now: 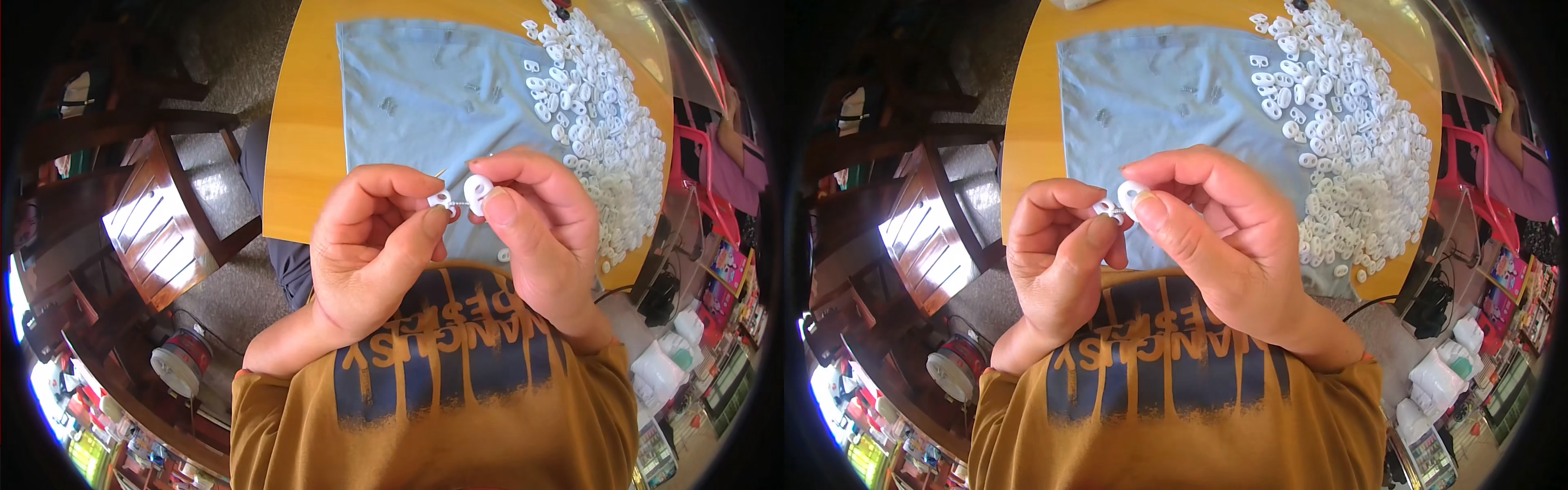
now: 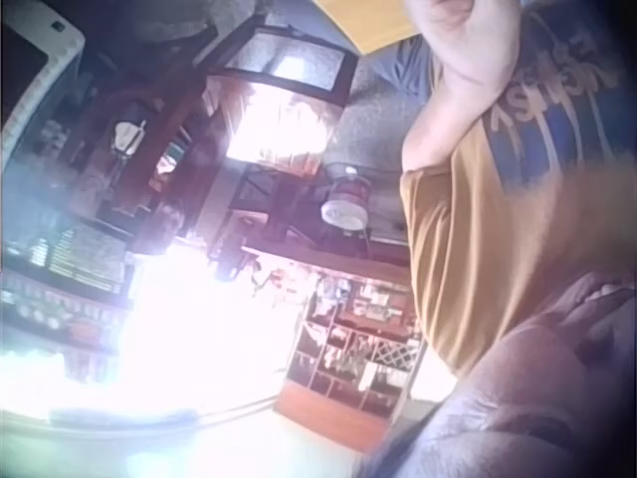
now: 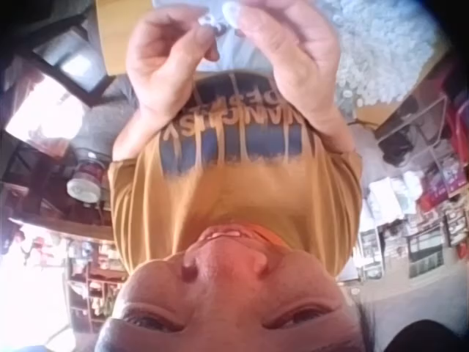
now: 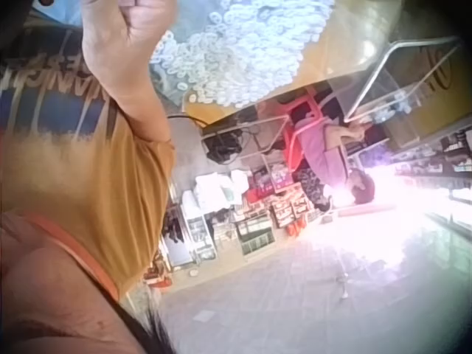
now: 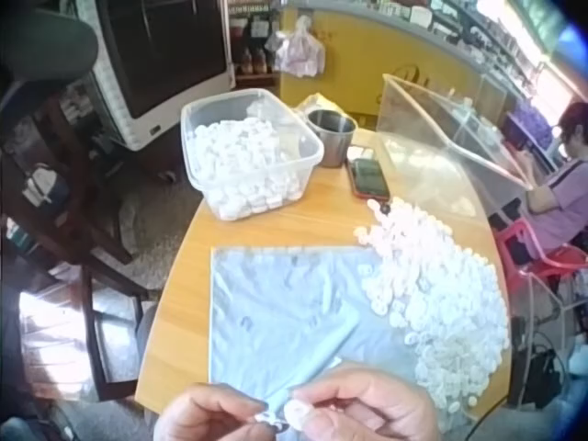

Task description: Assembling small white plastic components using a thin metal tool for alignment.

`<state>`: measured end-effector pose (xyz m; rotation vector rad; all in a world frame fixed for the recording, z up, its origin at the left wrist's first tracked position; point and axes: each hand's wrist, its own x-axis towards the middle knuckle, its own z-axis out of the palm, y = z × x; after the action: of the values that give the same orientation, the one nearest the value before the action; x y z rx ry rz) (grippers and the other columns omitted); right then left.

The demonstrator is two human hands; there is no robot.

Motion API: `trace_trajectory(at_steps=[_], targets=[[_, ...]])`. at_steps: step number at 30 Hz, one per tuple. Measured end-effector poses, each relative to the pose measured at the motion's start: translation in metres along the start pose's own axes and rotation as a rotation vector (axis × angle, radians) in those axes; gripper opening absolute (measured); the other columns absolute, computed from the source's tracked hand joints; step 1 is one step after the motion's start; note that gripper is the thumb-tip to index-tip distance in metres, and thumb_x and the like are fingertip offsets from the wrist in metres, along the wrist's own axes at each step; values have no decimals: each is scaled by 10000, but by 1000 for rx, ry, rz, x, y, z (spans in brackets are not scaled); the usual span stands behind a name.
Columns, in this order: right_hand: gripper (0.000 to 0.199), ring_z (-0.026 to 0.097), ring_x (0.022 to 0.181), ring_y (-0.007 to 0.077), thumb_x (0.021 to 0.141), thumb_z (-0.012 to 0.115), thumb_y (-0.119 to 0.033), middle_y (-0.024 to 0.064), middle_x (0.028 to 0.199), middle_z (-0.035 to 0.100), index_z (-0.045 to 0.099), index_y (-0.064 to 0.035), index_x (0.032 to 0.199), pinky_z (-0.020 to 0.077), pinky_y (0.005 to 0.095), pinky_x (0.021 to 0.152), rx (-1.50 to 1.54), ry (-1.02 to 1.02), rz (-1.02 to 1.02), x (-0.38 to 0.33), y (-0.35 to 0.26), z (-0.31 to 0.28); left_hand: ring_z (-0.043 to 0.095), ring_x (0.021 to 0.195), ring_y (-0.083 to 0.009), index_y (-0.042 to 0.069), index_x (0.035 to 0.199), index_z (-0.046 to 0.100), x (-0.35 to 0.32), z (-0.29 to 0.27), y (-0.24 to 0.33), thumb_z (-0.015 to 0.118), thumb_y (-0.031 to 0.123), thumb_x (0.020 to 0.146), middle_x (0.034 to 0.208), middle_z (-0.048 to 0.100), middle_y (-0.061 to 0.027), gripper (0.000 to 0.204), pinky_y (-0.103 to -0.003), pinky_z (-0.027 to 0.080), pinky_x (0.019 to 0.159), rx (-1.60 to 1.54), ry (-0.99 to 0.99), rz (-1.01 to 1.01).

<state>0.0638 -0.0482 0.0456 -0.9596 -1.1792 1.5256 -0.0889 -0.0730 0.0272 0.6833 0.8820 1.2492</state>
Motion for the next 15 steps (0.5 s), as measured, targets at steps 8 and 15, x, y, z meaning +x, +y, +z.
trace_trajectory(at_steps=[8, 15], targets=[[207, 499, 804, 47, 885, 528, -34, 33, 911, 575, 524, 37, 1080, 406, 177, 703, 190, 7, 115, -4, 2, 4, 539, 680, -43, -4, 1027, 510, -3, 0, 4, 543, -43, 834, 845, 585, -35, 200, -163, 451, 596, -22, 12, -14], [170, 532, 755, 115, 823, 579, 5, 70, 863, 586, 573, 38, 991, 424, 218, 668, -248, 22, -112, 0, 2, 3, 533, 681, -34, -4, 1011, 520, -2, 0, 4, 550, -49, 825, 838, 588, -26, 194, -155, 439, 587, -19, 39, -27]])
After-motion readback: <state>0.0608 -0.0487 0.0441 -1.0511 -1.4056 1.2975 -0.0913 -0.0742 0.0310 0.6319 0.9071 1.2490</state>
